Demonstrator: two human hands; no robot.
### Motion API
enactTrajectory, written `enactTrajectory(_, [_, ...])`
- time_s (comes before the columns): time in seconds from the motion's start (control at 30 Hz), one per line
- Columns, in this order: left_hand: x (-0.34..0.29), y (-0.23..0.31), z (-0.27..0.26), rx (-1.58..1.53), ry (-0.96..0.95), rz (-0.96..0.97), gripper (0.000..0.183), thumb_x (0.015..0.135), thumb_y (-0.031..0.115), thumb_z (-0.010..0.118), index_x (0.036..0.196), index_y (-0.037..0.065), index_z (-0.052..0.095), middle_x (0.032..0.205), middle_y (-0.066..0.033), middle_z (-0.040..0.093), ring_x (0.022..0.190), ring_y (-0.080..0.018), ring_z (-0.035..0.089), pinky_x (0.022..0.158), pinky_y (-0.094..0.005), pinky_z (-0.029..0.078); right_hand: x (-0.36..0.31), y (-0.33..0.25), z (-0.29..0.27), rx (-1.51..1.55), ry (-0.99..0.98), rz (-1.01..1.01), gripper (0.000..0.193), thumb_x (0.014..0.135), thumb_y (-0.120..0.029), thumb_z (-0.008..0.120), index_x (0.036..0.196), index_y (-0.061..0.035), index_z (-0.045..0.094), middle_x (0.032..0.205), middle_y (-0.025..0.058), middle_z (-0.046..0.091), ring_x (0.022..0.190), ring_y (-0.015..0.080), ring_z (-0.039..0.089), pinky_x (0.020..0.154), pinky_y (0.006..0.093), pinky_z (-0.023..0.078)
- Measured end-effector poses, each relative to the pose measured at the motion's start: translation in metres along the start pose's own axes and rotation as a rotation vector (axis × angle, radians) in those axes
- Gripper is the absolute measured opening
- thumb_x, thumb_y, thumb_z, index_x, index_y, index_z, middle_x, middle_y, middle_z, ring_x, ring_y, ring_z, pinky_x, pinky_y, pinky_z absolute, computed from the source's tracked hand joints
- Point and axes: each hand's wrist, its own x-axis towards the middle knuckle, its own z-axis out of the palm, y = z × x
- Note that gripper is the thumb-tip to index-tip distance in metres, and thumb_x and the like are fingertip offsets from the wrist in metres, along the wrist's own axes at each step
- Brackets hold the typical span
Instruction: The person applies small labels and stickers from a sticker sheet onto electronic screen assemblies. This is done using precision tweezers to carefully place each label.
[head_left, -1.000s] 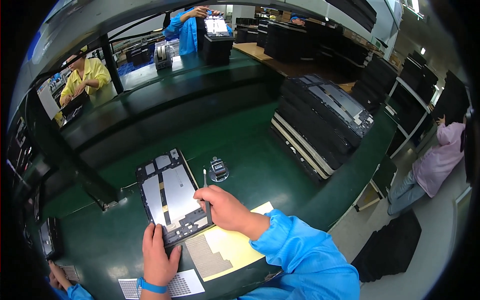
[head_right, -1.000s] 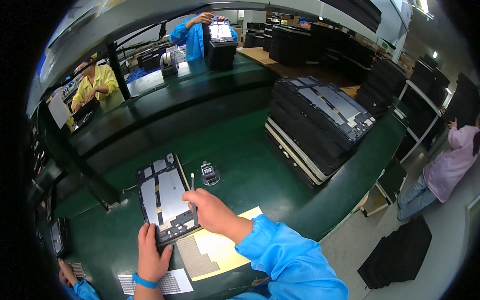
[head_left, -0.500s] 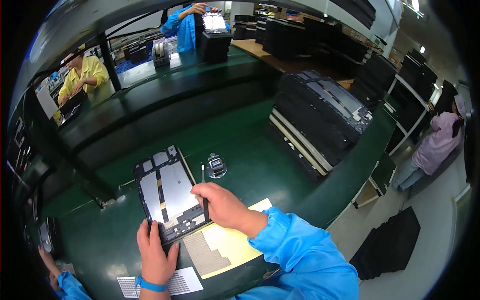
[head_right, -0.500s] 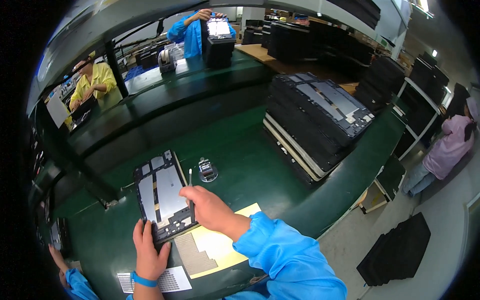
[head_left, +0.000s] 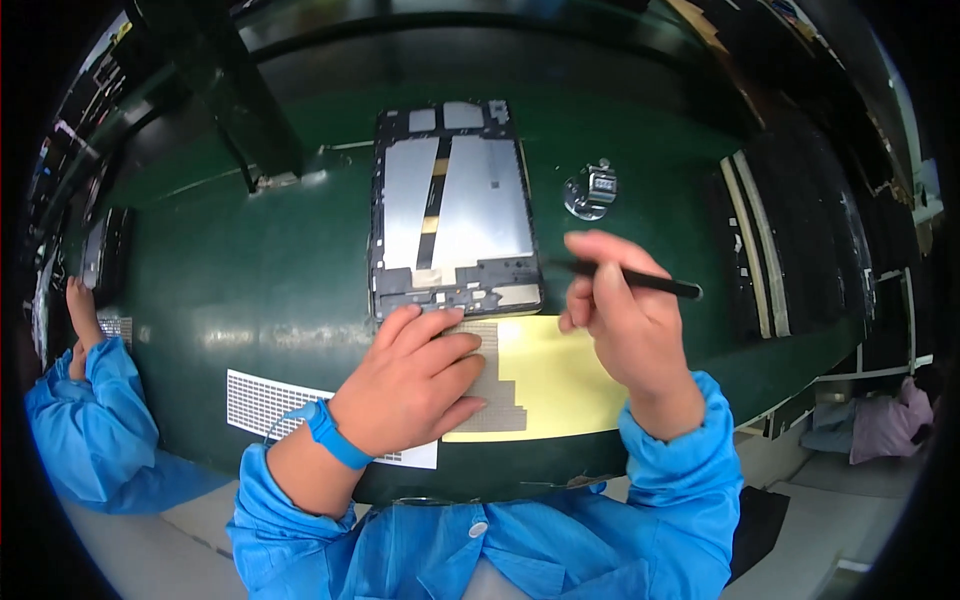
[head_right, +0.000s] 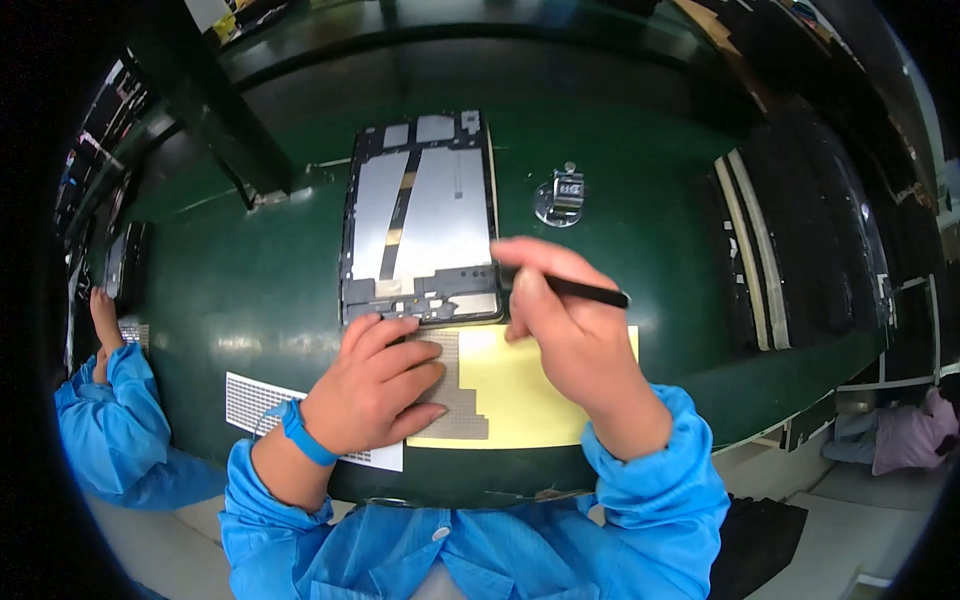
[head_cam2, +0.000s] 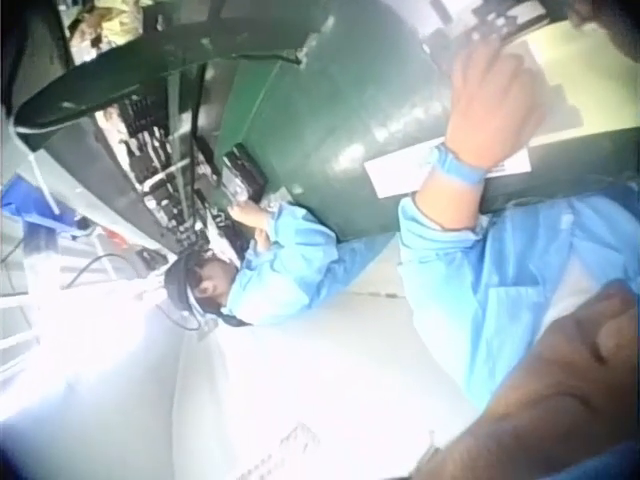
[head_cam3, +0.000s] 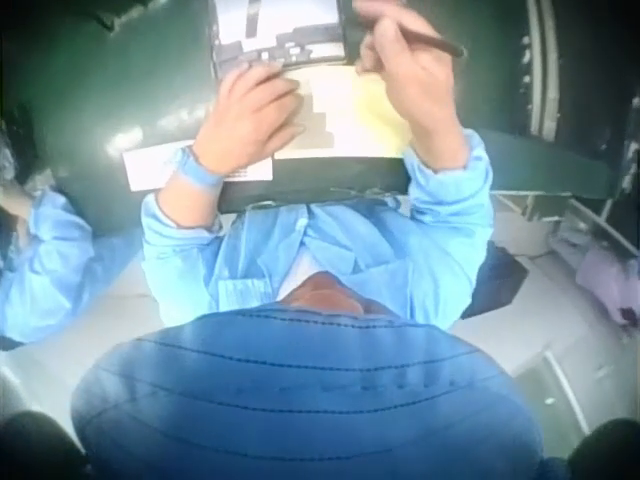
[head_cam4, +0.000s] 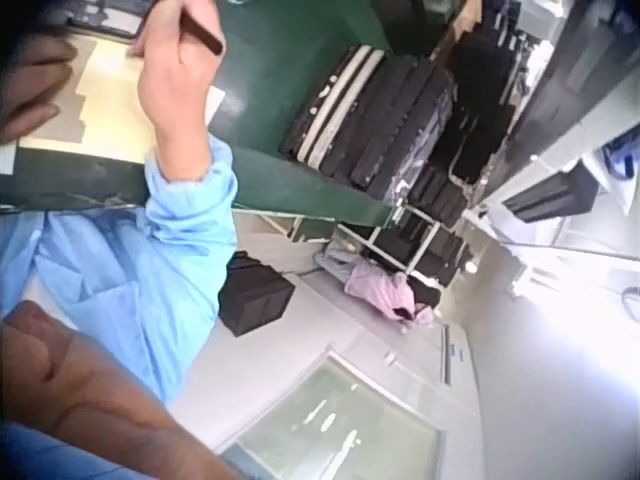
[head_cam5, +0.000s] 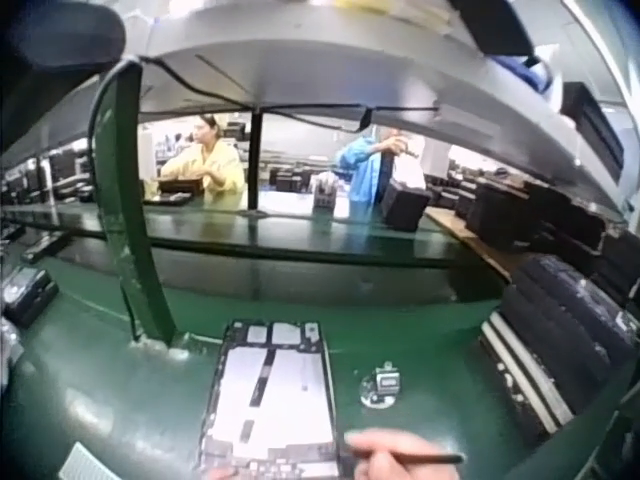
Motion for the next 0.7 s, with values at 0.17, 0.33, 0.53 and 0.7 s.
enactTrajectory(0.17, [-0.002,0.001,0.001,-0.003,-0.046,-0.032,0.039,0.067,0.026,0.074,0.100,0.009,0.063,0.108,-0.0065,0.058,0.112,-0.0309,0.047,0.094,-0.0483,0.035,-0.044,0.009,-0.008,-0.030,-0.123,0.346,0.015,0.092,-0.013,0.054,0.099,0.0001,0.056,0.077,0.0039,0.057,0.069,0.0082,0.054,0.062,0.0226,0.045])
enactTrajectory(0.33, [-0.002,0.001,0.000,0.000,-0.067,-0.042,0.043,0.067,0.027,0.075,0.103,0.008,0.063,0.110,-0.0071,0.057,0.113,-0.0313,0.046,0.094,-0.0493,0.035,-0.060,0.010,-0.010,-0.069,-0.184,0.488,0.014,0.086,-0.007,0.062,0.089,0.0005,0.051,0.079,0.0061,0.060,0.074,0.0099,0.059,0.065,0.0227,0.048])
enactTrajectory(0.53, [-0.001,0.002,0.000,0.007,-0.088,-0.064,0.043,0.067,0.027,0.075,0.104,0.009,0.062,0.111,-0.0069,0.057,0.114,-0.0314,0.046,0.095,-0.0507,0.034,-0.059,0.016,-0.006,-0.029,-0.107,0.427,0.014,0.086,-0.006,0.061,0.090,0.0017,0.050,0.078,0.0077,0.060,0.073,0.0112,0.060,0.065,0.0230,0.048])
enactTrajectory(0.7, [-0.001,0.003,0.000,0.011,-0.086,-0.059,0.043,0.067,0.027,0.075,0.104,0.009,0.062,0.111,-0.0066,0.057,0.115,-0.0311,0.046,0.096,-0.0510,0.033,-0.061,0.017,-0.009,-0.070,-0.129,0.434,0.014,0.086,-0.006,0.061,0.090,0.0015,0.050,0.078,0.0081,0.060,0.074,0.0117,0.061,0.065,0.0239,0.049])
